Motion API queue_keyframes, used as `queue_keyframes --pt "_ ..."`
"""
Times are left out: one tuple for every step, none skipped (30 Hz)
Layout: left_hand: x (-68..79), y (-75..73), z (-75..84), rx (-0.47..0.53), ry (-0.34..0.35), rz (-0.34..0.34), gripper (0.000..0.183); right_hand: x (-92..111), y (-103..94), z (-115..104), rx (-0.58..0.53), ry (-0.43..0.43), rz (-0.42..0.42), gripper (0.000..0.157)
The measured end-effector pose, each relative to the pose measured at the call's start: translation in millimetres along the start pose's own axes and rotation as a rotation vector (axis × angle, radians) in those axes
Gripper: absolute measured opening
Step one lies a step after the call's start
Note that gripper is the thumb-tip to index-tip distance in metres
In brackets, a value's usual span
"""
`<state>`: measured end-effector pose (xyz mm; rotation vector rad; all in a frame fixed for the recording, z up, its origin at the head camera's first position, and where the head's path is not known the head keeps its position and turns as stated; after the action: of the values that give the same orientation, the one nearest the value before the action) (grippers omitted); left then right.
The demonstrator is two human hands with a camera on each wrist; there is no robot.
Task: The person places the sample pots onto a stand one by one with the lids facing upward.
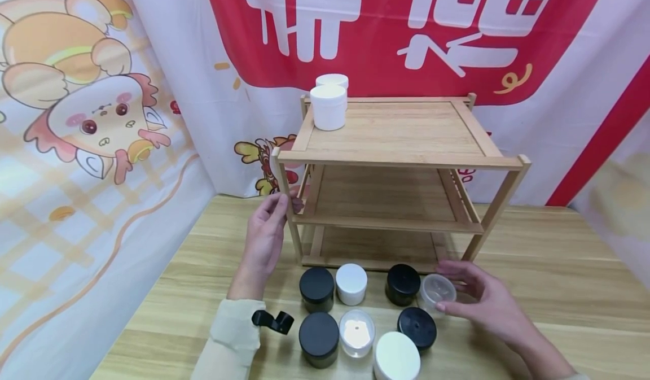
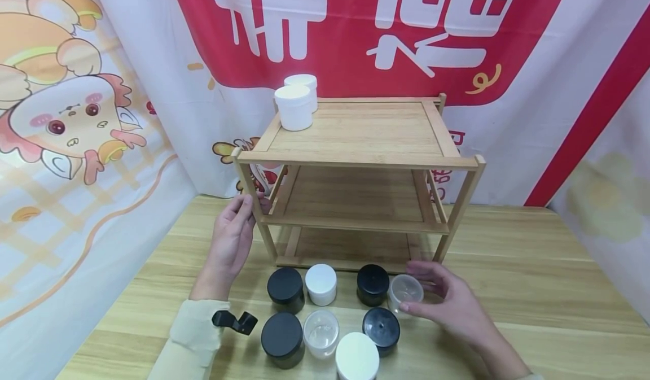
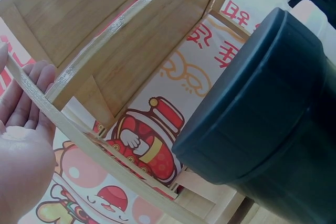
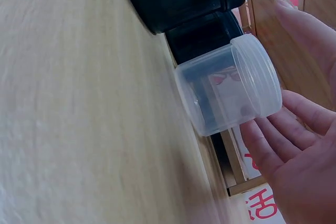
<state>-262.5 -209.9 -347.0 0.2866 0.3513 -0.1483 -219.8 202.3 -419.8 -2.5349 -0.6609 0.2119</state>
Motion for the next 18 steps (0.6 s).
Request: queue_keyframes --pt "-0.1 0.0 0.0 0.001 0.001 -0.002 0.017 -0.2 0.5 0.5 -0.002 0.001 -0.001 0.075" --pt "-0.2 0.2 0.1 0.001 0.003 -0.003 0.018 -0.4 1.1 0.9 -0.004 0.004 -0.002 0.075" --pt "-0.1 0.3 0.1 0.002 0.002 -0.003 0.019 -0.5 1.5 1.4 -0.003 0.007 -0.003 0.075" --pt "0.0 0.3 0.1 0.002 0.001 -0.002 0.021 -0.7 1.7 1.9 -0.003 0.013 -0.004 0.075" --pt "0.2 0.3 0.1 0.004 -0.001 0.0 0.024 -0.7 1.8 2.5 0.0 0.021 -0.005 0.075" --pt "0.3 0.4 0.1 0.004 -0.002 0.001 0.028 -0.7 1.8 3.0 0.0 0.027 -0.006 0.075" --pt "0.3 0.5 0.3 0.004 -0.003 0.002 0.033 -0.8 1.7 3.6 0.001 0.031 -0.008 0.074" --pt "0.3 0.6 0.3 0.002 -0.005 0.003 0.036 -0.8 1.7 4.2 0.002 0.034 -0.008 0.074" --pt "0.3 0.6 0.3 0.002 -0.007 0.005 0.039 -0.8 1.7 4.8 0.001 0.036 -0.01 0.073" --pt "0.3 0.7 0.3 0.002 -0.007 0.005 0.043 -0.7 1.7 5.5 0.0 0.038 -0.013 0.072" --pt "0.2 0.8 0.1 0.002 -0.008 0.005 0.044 -0.7 1.7 6.0 -0.001 0.039 -0.016 0.071" --pt "0.1 0.9 0.0 0.002 -0.008 0.006 0.045 -0.7 1.8 6.6 0.0 0.042 -0.021 0.07" --pt "0.1 0.9 0.0 0.001 -0.009 0.007 0.046 -0.7 1.8 7.2 0.005 0.047 -0.025 0.07" --pt "0.2 0.9 -0.1 0.002 -0.01 0.007 0.046 -0.8 1.7 7.8 0.01 0.054 -0.029 0.069" --pt "0.2 0.9 -0.2 0.003 -0.01 0.007 0.047 -0.9 1.7 8.4 0.014 0.061 -0.035 0.069" --pt "0.2 1.0 -0.1 0.004 -0.009 0.008 0.047 -1.1 1.6 9.0 0.018 0.069 -0.04 0.069" --pt "0.2 1.0 -0.1 0.004 -0.008 0.008 0.047 -1.4 1.7 9.5 0.02 0.074 -0.046 0.069" --pt "0.1 1.0 -0.2 0.003 -0.008 0.008 0.047 -1.7 1.8 10.1 0.022 0.077 -0.051 0.069"
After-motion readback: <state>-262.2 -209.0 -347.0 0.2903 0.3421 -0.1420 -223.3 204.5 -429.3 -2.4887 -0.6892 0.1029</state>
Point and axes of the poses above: each hand's wrist, its own x-axis away from the middle knuckle, its own y-axis out of the palm, z = x × y, the point moved 5 cm from there along -x, towards the middle knuckle, and after that the axes turned 13 degrees about -z, right-handed, at the moved point
